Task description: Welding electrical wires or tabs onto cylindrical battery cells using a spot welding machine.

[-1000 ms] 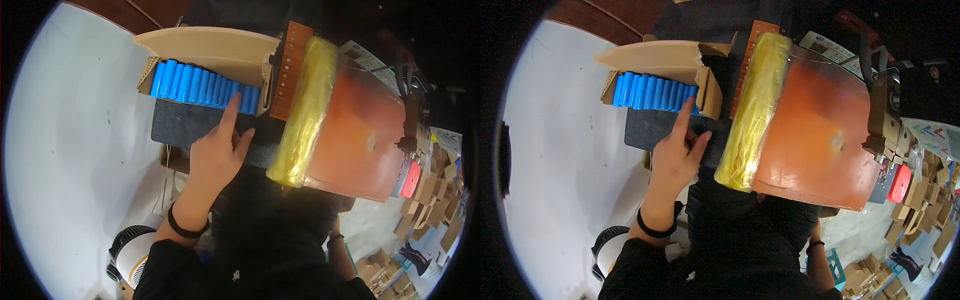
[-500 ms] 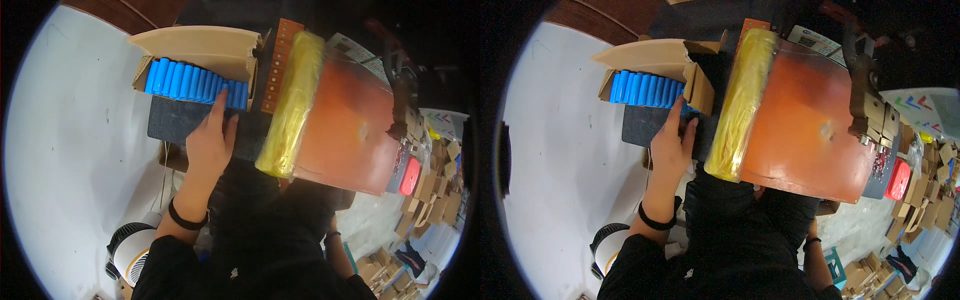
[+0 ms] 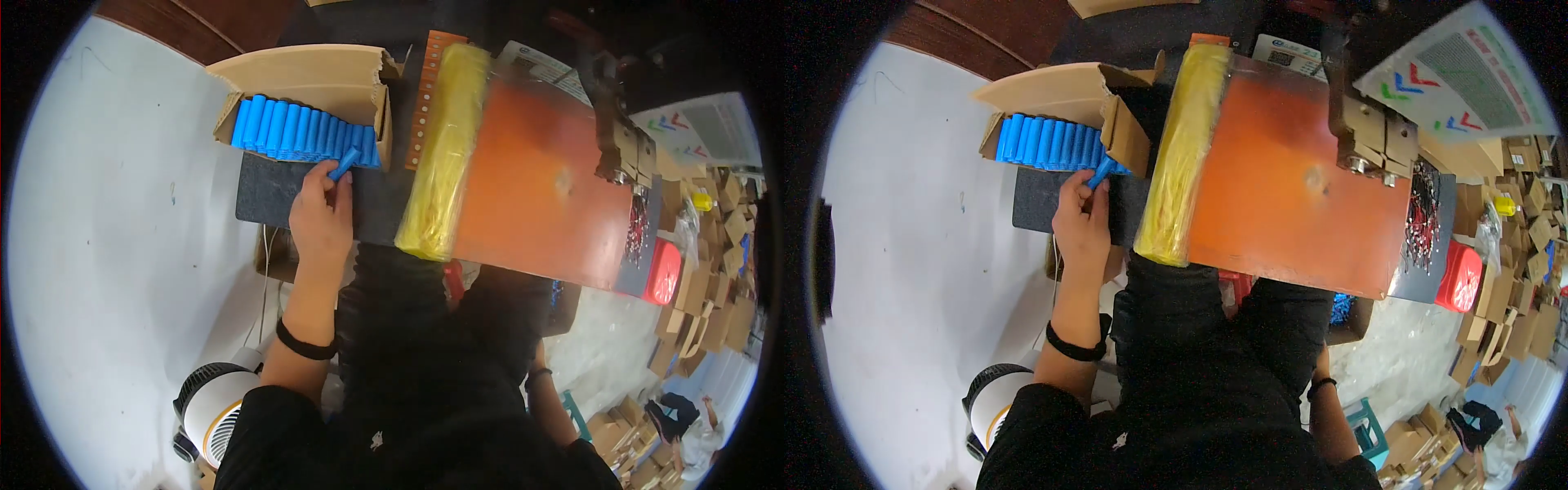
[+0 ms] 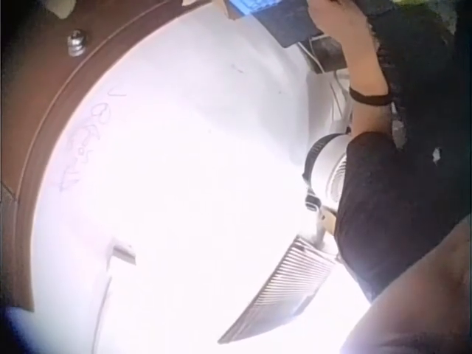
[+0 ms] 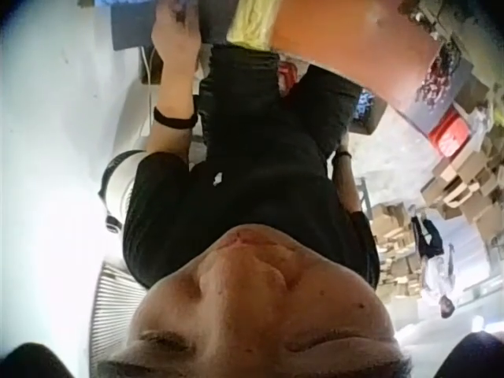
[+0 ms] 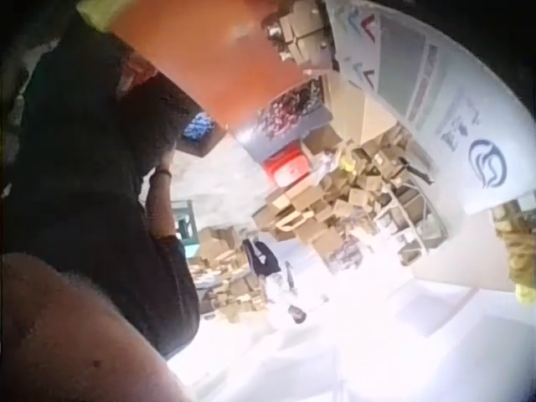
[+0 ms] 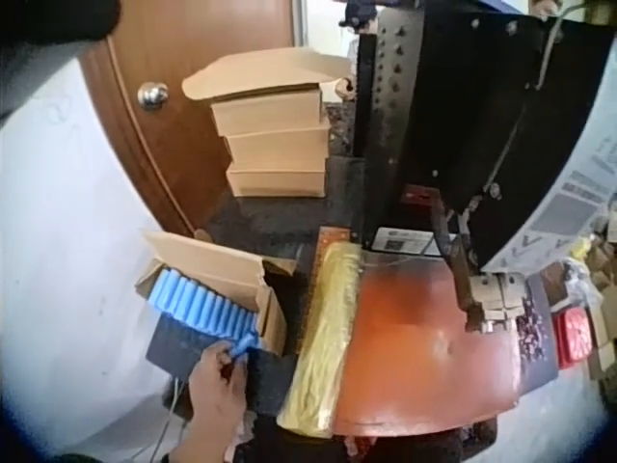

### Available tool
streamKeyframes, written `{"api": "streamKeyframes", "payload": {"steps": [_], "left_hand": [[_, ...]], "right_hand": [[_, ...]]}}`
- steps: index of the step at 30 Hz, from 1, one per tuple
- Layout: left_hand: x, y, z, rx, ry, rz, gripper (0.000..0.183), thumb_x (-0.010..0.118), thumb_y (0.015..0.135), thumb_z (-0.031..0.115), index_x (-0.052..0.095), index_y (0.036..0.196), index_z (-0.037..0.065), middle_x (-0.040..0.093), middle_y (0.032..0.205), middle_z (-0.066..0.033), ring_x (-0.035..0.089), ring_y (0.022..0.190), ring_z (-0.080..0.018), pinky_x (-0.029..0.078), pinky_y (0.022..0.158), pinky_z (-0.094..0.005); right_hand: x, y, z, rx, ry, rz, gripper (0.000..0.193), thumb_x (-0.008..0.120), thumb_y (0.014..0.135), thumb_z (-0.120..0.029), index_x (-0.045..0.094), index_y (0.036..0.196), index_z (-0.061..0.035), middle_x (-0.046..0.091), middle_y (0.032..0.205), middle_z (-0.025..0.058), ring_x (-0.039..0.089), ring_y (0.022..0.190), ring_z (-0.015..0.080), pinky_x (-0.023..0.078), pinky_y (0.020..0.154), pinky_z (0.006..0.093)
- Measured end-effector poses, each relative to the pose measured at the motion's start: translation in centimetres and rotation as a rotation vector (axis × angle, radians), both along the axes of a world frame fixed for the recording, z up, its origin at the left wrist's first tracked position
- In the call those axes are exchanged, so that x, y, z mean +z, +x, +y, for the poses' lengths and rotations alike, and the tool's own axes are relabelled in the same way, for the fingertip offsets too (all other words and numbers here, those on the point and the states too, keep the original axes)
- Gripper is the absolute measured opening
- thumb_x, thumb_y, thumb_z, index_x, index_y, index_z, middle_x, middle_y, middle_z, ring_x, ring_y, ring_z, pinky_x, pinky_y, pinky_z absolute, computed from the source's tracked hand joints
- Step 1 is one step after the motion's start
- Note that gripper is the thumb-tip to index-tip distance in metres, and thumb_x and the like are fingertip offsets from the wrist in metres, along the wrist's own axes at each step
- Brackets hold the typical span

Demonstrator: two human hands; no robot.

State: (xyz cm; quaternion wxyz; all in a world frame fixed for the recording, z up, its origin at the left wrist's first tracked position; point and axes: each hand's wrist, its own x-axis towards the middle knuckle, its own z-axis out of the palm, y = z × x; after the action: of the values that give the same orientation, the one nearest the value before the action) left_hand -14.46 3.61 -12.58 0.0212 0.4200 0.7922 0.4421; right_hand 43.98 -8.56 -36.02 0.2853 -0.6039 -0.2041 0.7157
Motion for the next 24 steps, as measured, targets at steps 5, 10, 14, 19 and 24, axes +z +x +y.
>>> {"api": "streamKeyframes", "payload": {"steps": [5,10,14,19,24], "left_hand": [[0.6,0.6,0.0,0.007,-0.046,0.178,0.019,0.073,0.084,0.012,0.067,0.102,0.008,0.057,0.075,-0.0095,0.057,0.071,-0.0268,0.046,0.066,-0.0383],[3.5,1.2,-3.1,-0.084,0.113,0.166,0.020,0.067,0.088,0.004,0.066,0.107,0.002,0.062,0.117,-0.0145,0.058,0.112,-0.0300,0.045,0.099,-0.0396],[4.5,0.8,-5.5,-0.115,0.251,-0.185,0.024,0.062,0.092,-0.002,0.058,0.116,-0.007,0.065,0.107,-0.0144,0.063,0.095,-0.0186,0.050,0.088,-0.0292],[12.6,6.1,-0.8,-0.478,0.274,-0.169,0.024,0.066,0.084,-0.008,0.064,0.107,-0.004,0.058,0.107,-0.0133,0.056,0.097,-0.0206,0.045,0.084,-0.0293],[12.8,12.1,6.0,-0.741,-0.044,-0.128,0.021,0.072,0.081,-0.002,0.067,0.102,-0.002,0.058,0.098,-0.0079,0.056,0.089,-0.0158,0.044,0.078,-0.0251]], "right_hand": [[1.8,-0.9,0.1,0.208,0.109,-0.256,0.037,0.048,0.100,-0.015,0.053,0.133,-0.0002,0.061,0.129,0.0126,0.058,0.116,0.0239,0.045,0.100,0.0360],[3.6,-2.7,0.3,0.373,0.294,-0.819,0.035,0.056,0.096,-0.011,0.054,0.129,0.0018,0.064,0.120,0.0173,0.061,0.108,0.0272,0.047,0.095,0.0363],[12.8,-1.3,5.0,0.025,0.503,-0.896,0.020,0.055,0.098,-0.011,0.059,0.115,-0.0011,0.066,0.103,0.0096,0.061,0.096,0.0185,0.048,0.086,0.0311],[24.5,-3.2,13.1,-0.289,0.898,-0.856,0.018,0.056,0.094,-0.003,0.061,0.111,-0.0023,0.061,0.099,0.0052,0.059,0.094,0.0145,0.047,0.082,0.0279],[27.1,-6.7,21.0,0.124,1.065,-1.194,0.023,0.067,0.086,-0.008,0.064,0.109,-0.0059,0.062,0.101,0.0091,0.060,0.094,0.0224,0.049,0.082,0.0320]]}}
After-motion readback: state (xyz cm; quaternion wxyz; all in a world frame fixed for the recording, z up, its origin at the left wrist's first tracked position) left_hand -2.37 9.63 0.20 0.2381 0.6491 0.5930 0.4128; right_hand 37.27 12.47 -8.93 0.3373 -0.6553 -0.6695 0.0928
